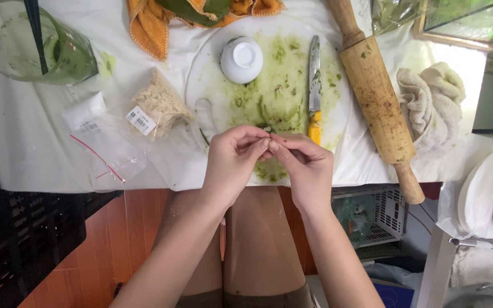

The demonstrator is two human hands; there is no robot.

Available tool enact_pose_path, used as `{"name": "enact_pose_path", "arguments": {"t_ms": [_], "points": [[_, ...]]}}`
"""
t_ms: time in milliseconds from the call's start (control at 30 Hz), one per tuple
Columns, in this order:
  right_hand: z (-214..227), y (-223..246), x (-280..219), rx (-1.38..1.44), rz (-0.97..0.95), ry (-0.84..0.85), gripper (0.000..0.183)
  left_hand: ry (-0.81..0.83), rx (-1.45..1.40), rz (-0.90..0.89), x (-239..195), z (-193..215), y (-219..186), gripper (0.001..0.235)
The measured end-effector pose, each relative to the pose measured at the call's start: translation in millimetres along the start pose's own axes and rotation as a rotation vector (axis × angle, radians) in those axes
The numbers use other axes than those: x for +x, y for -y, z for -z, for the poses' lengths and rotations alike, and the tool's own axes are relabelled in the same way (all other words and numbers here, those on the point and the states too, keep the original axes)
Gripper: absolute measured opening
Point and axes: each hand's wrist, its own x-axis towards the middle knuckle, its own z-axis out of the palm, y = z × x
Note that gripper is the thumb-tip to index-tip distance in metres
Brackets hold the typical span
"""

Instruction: Preparing stuffed snacks by rolling green dough, shaping with a cup, adding filling, and sealing the balls.

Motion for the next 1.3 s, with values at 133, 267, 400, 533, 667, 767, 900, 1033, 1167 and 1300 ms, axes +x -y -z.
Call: {"name": "enact_pose_path", "arguments": {"t_ms": [133,267,400,533,667,767,900,1033,1167,1300], "points": [[0.9,-9.6,-5.6,0.028,0.007,-0.052,0.012,-0.005,0.150,-0.041,-0.4,-1.5,-2.2,0.011],[3.2,2.6,-8.6,-0.138,0.104,-0.046,0.012,0.061,0.014,0.024,-1.7,0.9,-6.1,0.011],[2.4,6.3,-9.0,-0.254,0.179,-0.039,0.010,0.079,-0.095,0.076,0.5,3.0,-2.7,0.010],[-1.3,-1.9,-10.3,-0.275,0.183,-0.128,0.007,0.014,-0.103,0.133,2.2,-2.3,2.6,0.010],[-14.1,8.5,-8.3,-0.543,0.353,-0.154,0.007,-0.062,-0.170,0.188,1.4,-10.7,8.2,0.011],[-18.2,11.7,-7.5,-0.680,0.498,-0.170,0.013,-0.124,-0.185,0.170,1.6,-13.4,7.0,0.013],[-7.7,6.6,-3.7,-0.723,0.472,-0.092,0.021,-0.132,-0.183,0.208,3.6,-8.0,4.9,0.014],[-5.0,14.2,1.8,-0.768,0.555,-0.062,0.019,-0.037,-0.364,0.383,9.0,3.3,5.9,0.013],[1.3,17.4,4.2,-0.821,0.591,0.010,0.015,0.038,-0.419,0.544,14.8,19.0,2.4,0.014],[2.6,25.6,6.7,-0.887,0.653,0.078,0.017,0.120,-0.306,0.641,15.7,17.2,-11.1,0.016]]}}
